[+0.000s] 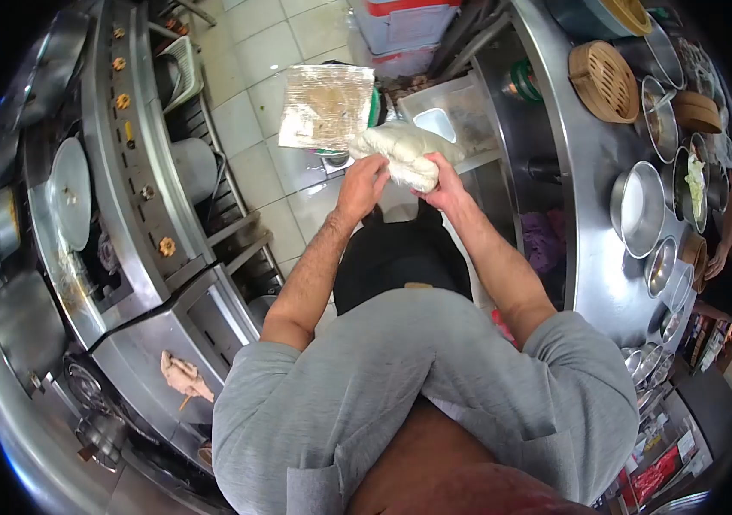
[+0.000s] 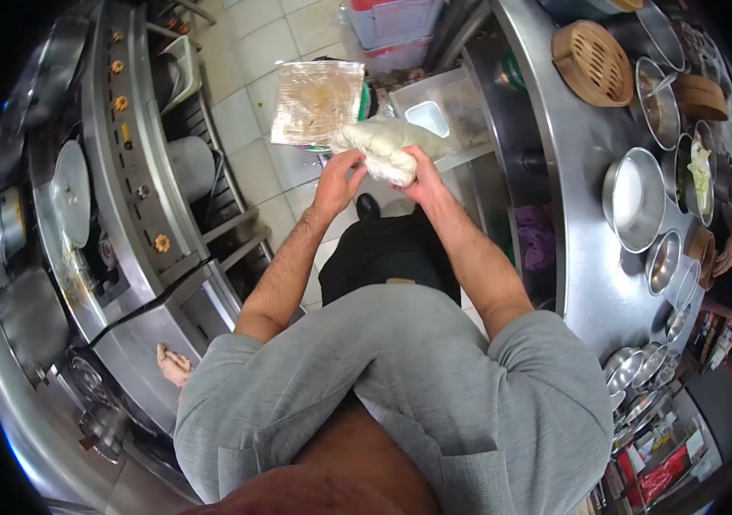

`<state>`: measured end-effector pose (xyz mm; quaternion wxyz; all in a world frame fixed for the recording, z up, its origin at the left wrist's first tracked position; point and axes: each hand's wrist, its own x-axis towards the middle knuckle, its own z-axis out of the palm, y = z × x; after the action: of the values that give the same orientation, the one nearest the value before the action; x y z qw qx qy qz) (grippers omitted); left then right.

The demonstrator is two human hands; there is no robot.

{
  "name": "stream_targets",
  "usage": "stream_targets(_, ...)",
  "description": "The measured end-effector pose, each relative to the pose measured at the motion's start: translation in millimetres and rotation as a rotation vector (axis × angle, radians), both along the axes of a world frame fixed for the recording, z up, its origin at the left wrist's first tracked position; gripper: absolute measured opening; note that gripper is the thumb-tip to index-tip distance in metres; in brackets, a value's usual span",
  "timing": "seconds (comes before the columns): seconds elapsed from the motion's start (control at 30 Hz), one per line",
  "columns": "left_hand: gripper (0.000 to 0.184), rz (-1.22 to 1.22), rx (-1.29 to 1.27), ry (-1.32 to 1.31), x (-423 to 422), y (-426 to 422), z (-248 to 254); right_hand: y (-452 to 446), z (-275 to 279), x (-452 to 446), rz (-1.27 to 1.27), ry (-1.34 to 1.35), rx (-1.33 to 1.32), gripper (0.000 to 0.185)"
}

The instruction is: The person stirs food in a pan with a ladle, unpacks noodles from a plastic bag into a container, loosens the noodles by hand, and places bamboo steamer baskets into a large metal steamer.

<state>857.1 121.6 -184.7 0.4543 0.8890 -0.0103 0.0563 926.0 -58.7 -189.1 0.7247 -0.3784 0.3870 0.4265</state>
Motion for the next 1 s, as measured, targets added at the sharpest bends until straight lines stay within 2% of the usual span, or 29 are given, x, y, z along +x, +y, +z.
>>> stream_targets(0.07,0.026,0.017,-0.002,0.012,-2,23,10,20,1,0,0.03,-0.01,0.059,0.033)
stream_targets(0.13,0.031,0.008,-0.157,0.248,2,42,31,37,14,3,0.053,-0.019,0.089,0.033)
stream_targets(0.17,0.031,0.012,-0.156,0.251,2,47,38,40,20,3,0.056,-0.016,0.091,0.033)
stream_targets(0.3,0.03,-0.061,-0.14,0.13,-1,52,69,39,44,-4,0.03,-0.001,0.116,0.037)
stream_targets(0.47,0.024,-0.218,-0.066,0.012,-1,23,151,-4,118,-33,-0.031,-0.019,0.142,0.037)
stream_targets(0.63,0.018,-0.587,-0.137,-0.217,4,-37,221,-78,209,-81,-0.114,-0.09,0.085,0.037)
stream_targets(0.77,0.015,-0.8,-0.237,-0.262,-11,-103,286,-138,285,-131,-0.196,-0.188,0.0,0.036)
stream_targets(0.83,0.016,-0.911,-0.291,-0.319,-15,-140,311,-163,331,-154,-0.28,-0.284,-0.093,0.042)
stream_targets(0.93,0.017,-0.998,-0.37,-0.222,-27,-198,348,-217,373,-186,-0.337,-0.328,-0.136,0.047)
stream_targets(1.0,0.017,-1.047,-0.38,-0.238,-34,-241,362,-254,390,-205,-0.281,-0.334,-0.321,0.056)
